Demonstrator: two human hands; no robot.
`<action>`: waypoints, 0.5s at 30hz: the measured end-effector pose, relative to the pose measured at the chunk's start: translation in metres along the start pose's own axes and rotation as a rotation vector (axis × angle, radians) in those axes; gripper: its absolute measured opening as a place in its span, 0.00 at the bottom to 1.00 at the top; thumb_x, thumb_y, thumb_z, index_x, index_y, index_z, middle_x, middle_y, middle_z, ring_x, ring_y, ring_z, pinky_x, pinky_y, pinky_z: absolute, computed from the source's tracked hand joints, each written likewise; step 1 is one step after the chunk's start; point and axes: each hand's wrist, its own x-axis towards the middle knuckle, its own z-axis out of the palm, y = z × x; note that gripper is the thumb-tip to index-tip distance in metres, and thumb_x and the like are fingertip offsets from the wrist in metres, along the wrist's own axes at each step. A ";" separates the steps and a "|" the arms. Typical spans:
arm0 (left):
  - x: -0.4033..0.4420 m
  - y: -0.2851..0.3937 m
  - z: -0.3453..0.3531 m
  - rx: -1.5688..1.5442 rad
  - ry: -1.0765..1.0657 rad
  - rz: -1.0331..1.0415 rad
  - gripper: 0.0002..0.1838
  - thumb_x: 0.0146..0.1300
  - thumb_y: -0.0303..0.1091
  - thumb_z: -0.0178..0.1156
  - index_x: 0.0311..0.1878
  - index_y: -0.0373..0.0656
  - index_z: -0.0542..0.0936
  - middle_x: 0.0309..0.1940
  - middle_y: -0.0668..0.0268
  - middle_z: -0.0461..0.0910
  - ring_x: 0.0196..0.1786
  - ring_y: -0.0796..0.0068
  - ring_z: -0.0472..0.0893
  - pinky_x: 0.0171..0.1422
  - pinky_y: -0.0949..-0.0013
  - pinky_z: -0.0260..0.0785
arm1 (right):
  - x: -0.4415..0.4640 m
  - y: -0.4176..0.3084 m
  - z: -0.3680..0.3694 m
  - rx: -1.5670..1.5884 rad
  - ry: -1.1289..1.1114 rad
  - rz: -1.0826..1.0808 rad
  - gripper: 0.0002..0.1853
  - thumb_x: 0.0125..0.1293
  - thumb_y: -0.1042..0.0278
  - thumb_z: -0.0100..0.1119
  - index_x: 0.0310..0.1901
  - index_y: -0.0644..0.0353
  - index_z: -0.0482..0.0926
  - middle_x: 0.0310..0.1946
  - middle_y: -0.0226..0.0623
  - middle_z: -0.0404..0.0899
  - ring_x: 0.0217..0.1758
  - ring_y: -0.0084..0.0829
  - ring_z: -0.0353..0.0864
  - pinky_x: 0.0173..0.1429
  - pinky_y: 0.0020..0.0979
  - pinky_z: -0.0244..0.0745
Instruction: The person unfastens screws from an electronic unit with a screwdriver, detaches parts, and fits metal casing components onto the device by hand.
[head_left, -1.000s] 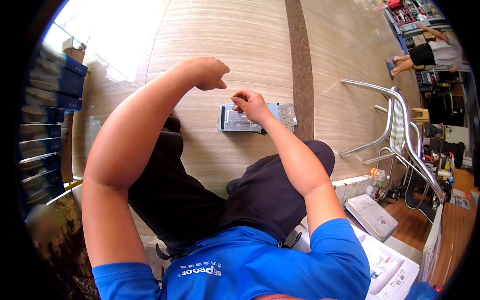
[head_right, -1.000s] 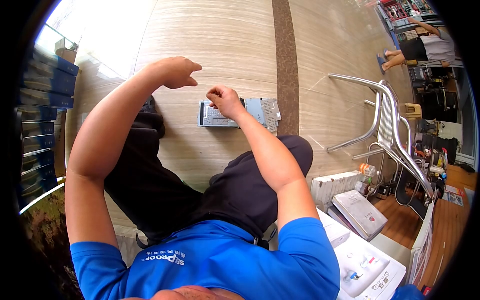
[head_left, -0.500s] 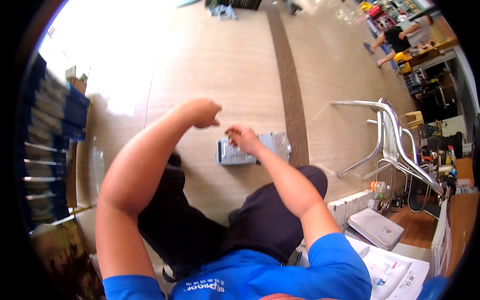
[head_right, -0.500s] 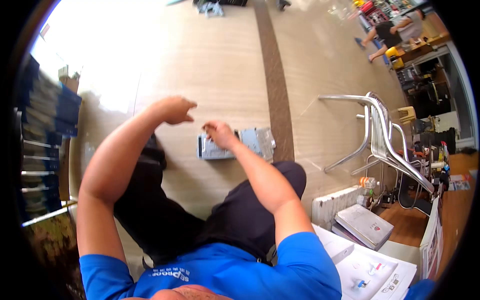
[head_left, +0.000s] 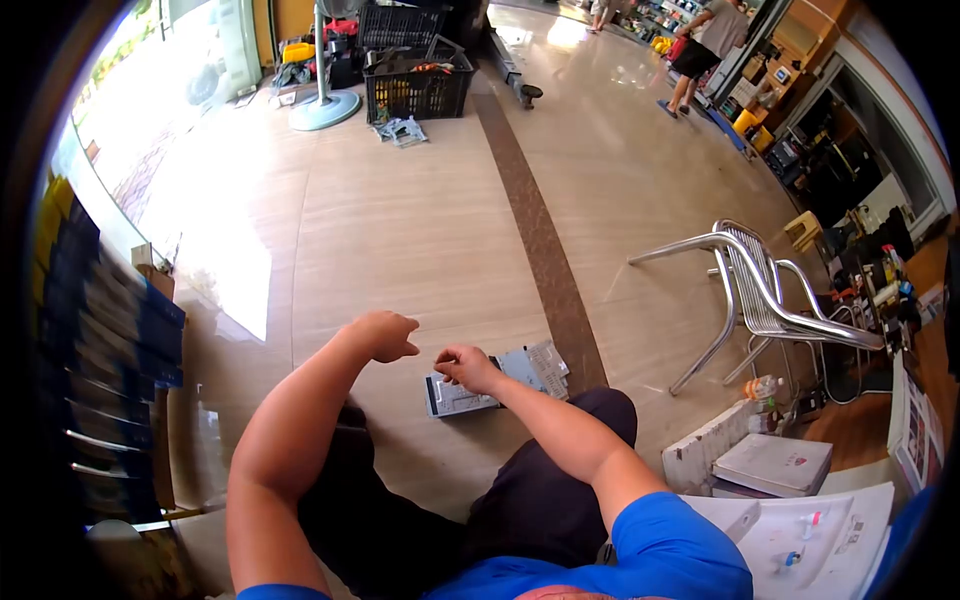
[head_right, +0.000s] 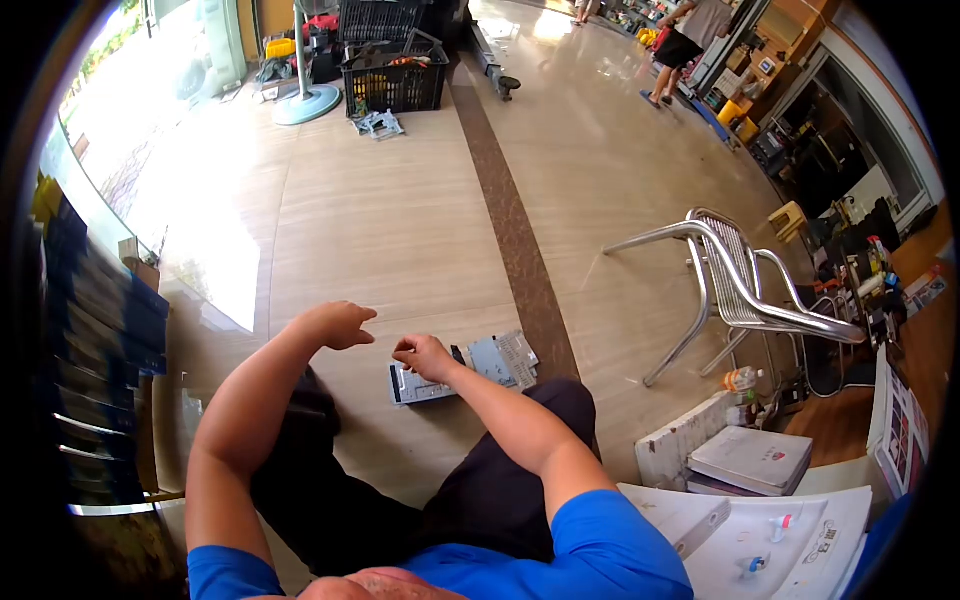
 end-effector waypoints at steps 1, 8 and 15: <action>-0.001 0.001 -0.001 0.010 0.003 0.005 0.29 0.64 0.52 0.60 0.64 0.47 0.73 0.58 0.56 0.78 0.61 0.54 0.75 0.62 0.54 0.70 | 0.000 -0.001 -0.001 -0.016 -0.025 -0.019 0.07 0.67 0.67 0.61 0.42 0.60 0.80 0.27 0.28 0.80 0.28 0.18 0.78 0.32 0.23 0.74; -0.002 0.007 -0.008 0.019 -0.040 -0.012 0.30 0.65 0.52 0.58 0.65 0.46 0.71 0.59 0.55 0.77 0.62 0.53 0.75 0.63 0.54 0.69 | 0.003 0.002 0.002 -0.050 0.006 -0.058 0.08 0.70 0.66 0.58 0.44 0.61 0.80 0.29 0.27 0.79 0.30 0.18 0.79 0.33 0.23 0.75; -0.002 0.007 -0.009 0.034 -0.054 -0.011 0.30 0.65 0.52 0.58 0.66 0.46 0.71 0.59 0.54 0.77 0.62 0.52 0.75 0.63 0.53 0.69 | 0.000 -0.002 -0.002 -0.046 0.002 -0.005 0.08 0.69 0.65 0.59 0.42 0.61 0.80 0.30 0.27 0.80 0.29 0.19 0.80 0.32 0.23 0.74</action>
